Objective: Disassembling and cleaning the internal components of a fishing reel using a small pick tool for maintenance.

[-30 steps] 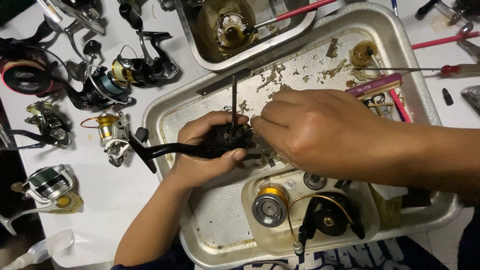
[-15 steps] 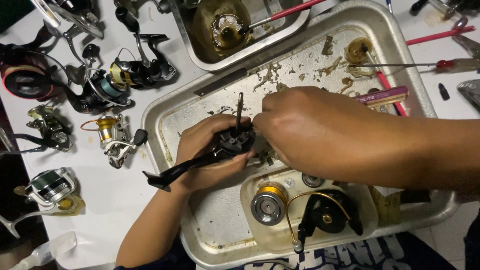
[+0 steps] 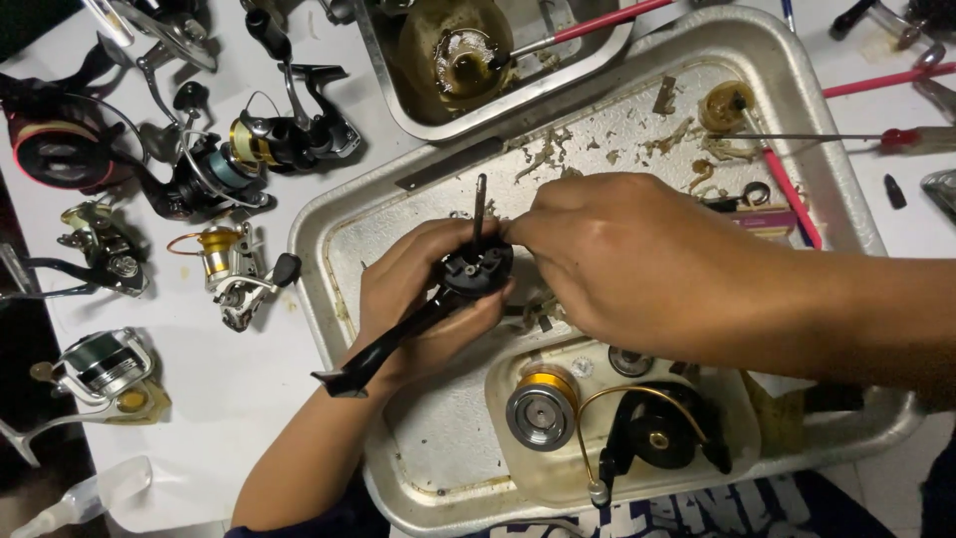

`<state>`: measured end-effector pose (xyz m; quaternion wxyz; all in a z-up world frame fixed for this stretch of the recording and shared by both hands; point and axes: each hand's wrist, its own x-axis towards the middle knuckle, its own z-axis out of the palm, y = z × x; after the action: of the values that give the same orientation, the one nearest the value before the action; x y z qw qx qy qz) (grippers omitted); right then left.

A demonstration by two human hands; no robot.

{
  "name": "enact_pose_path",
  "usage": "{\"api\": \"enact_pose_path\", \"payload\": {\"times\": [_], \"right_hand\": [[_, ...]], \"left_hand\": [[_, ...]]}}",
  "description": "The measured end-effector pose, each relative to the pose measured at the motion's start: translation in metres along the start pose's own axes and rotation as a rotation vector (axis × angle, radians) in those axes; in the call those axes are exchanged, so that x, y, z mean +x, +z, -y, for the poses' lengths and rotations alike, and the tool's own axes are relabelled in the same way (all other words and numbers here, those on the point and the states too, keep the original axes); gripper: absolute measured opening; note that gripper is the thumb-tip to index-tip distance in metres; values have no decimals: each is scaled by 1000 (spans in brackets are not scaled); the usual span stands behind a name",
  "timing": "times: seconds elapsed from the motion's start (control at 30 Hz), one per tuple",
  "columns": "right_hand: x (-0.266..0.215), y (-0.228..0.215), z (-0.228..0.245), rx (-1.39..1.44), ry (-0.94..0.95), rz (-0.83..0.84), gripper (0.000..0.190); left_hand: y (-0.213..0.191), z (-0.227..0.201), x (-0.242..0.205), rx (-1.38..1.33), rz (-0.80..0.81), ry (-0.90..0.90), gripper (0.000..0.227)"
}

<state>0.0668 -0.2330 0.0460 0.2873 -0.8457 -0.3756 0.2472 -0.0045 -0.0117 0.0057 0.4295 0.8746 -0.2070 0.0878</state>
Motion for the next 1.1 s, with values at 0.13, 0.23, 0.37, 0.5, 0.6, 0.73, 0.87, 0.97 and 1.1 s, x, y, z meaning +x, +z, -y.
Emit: {"api": "enact_pose_path", "payload": {"times": [0.13,0.23,0.37,0.5,0.6,0.73,0.87,0.97,1.1], "right_hand": [[0,2,-2,-45,24,46,33],[0,6,-8,-69,-149,-51,21],[1,-3,0,-59,-88,31,23],[0,-6,4,-95,-54,66,28],[-4,-8,6,-53,-113,-21,42],[-14,-12,6,-79,-106,-8,36],[-18,-12,1,-260,-268,-197,36],[-17,-14,-1,-318,-287,-271,27],[-11,-21,-2,-55,-259,-297,27]], "left_hand": [[-2,3,-3,-12,29,-33,45],[2,10,-7,-20,20,-152,46],[7,19,-12,-280,-30,-151,42],[10,27,-14,-386,-57,-162,45],[9,32,-16,-440,-72,-165,44],[11,31,-16,-432,-99,-176,46],[9,25,-12,-388,-65,-160,47],[13,32,-15,-443,-54,-154,47],[5,20,-5,-773,60,-318,58]]}}
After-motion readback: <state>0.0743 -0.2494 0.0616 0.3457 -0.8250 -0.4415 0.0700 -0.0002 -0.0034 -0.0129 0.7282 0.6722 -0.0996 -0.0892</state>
